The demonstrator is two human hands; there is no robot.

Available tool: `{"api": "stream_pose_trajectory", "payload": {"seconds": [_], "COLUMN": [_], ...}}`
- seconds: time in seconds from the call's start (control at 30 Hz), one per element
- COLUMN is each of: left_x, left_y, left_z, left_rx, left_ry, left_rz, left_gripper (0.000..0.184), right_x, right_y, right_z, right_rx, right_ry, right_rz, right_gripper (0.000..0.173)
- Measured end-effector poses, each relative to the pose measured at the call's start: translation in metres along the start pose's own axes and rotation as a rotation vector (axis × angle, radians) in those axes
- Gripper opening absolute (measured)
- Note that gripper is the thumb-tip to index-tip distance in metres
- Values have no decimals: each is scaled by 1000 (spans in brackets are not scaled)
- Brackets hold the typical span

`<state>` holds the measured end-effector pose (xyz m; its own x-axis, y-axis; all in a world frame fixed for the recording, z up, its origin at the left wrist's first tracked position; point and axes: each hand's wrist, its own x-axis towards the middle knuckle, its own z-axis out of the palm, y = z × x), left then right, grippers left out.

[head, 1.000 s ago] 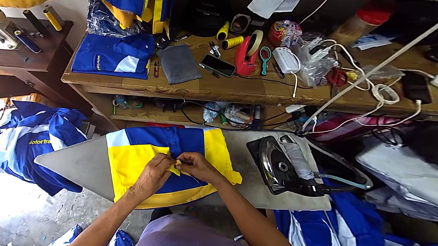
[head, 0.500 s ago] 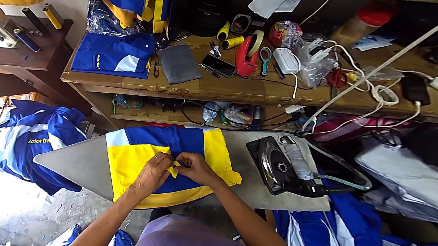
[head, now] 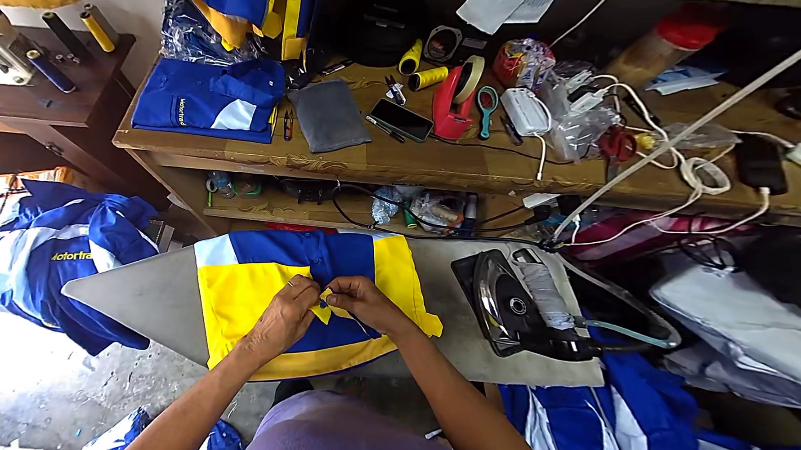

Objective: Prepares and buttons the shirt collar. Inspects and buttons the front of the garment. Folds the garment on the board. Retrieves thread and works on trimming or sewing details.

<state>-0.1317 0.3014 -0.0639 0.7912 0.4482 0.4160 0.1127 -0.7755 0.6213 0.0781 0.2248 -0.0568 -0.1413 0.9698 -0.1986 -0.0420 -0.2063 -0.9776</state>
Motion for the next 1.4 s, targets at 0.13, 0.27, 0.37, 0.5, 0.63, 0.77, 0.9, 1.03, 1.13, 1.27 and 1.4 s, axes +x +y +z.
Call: {"api": "stream_pose_trajectory", "payload": {"seconds": [0.13,0.27,0.37,0.5,0.63,0.77,0.9,1.03,1.13,1.27,1.4], "left_x": [0,0,0,3,9,11,7,4,6,6,5], "left_y": [3,6,4,-2,-1,-2,-7,-10,-5,-3,0], "left_z": [4,8,8,5,-5,-19,-14,0,8,16,22], "left_rx": [0,-67,-65,27,-9,-4,45,54,56,54,50], "left_ry": [14,40,34,41,-76,-262,-244,-116,-54,14,67], "left_rz": [-48,-208,-225,-164,-150,-96,-34,-43,-88,-125,-166], "left_gripper": [6,19,18,13,13,18,20,17,16,14,14], "right_x": [-2,-2,-3,-1,1,0,1,1,-1,-2,-4], "right_y": [-7,-2,0,4,6,8,13,15,17,22,27], "right_z": [2,3,5,5,5,4,4,1,0,2,6], "right_rx": [-198,-265,-322,-281,-243,-274,-280,-265,-212,-197,-190], "right_ry": [1,24,40,66,54,50,65,99,129,178,227], "right_rz": [-2,-2,-7,-43,-58,-48,-39,-81,-135,-195,-268], "right_gripper": [25,25,27,25,24,24,22,18,15,14,13]}}
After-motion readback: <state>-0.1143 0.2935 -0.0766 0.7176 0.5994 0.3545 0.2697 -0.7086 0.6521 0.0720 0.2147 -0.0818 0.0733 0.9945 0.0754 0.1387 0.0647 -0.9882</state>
